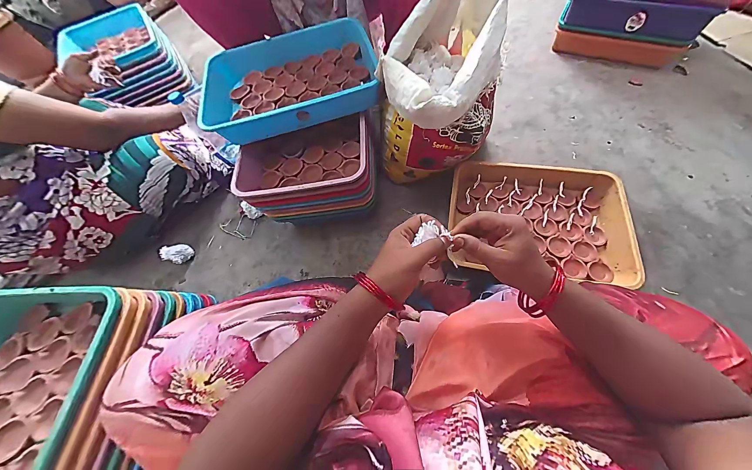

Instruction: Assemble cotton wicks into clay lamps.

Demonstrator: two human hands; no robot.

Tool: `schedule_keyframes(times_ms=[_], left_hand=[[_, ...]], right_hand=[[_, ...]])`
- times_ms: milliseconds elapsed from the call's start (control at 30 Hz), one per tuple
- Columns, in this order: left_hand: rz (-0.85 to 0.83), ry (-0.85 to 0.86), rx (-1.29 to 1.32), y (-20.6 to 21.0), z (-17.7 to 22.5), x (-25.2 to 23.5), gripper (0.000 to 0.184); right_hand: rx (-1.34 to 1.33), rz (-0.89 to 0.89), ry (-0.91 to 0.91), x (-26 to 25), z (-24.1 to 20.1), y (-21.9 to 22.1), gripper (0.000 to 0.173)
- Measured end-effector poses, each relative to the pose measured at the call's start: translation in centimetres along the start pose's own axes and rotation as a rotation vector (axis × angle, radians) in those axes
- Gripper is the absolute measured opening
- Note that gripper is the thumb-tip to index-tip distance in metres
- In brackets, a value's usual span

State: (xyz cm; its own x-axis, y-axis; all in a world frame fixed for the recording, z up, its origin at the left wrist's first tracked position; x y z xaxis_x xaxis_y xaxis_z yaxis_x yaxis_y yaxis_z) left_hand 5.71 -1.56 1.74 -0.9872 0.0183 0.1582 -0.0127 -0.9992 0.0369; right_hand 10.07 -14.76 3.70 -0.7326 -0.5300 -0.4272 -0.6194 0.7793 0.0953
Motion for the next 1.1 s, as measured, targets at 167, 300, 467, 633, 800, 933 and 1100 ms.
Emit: schedule_keyframes(times_ms=[167,300,467,633,800,933,1100], left_hand=[[0.058,0.002,-0.005,-0.2,-0.4,-0.1,0.014],[0.107,0.029,-0.027,-0.4,-0.3,-0.1,0.017],[0.01,0.02,-0.031,-0.2,-0.7,-0.3,0.015],[0.2,-0.109,-0.162,-3.9,-1.5,-1.5,0.018],[0.015,-0.091,-0.299,-3.1,-0.8,-1.4,0.024],[-0.149,-0.029,-0.275,0.3,-0.6,-0.3,0.011],[-0.112,-0.002,-0.223,0.0,-0.5,-0.2,0.011]], right_hand=[[0.017,0.033,0.001,0.1,-0.1,0.1,0.008],[0.025,0.043,0.004,0.1,0.0,0.1,0.009],[-0.007,0.055,0.086,0.0,0.5,-0.1,0.006],[-0.038,0.043,0.134,-0.4,0.6,-1.9,0.009],[0.056,-0.104,0.094,-0.6,0.5,-0.9,0.008],[0.118,-0.112,-0.032,-0.4,0.1,0.1,0.008],[0.058,-0.141,-0.09,-0.3,-0.5,0.2,0.01]])
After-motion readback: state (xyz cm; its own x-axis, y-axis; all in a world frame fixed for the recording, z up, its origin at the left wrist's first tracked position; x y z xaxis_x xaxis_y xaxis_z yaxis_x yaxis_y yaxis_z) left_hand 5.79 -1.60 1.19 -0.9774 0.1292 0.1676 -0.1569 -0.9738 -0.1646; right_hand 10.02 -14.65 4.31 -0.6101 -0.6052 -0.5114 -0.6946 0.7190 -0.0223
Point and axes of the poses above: each hand's wrist, its own x-axis away from the middle knuckle, its own y-axis out of the palm, z = x × y, the point moved 8 cm from there along -x, towards the middle knuckle, and after that the axes turned 15 degrees about -x, right-handed, at the moved point
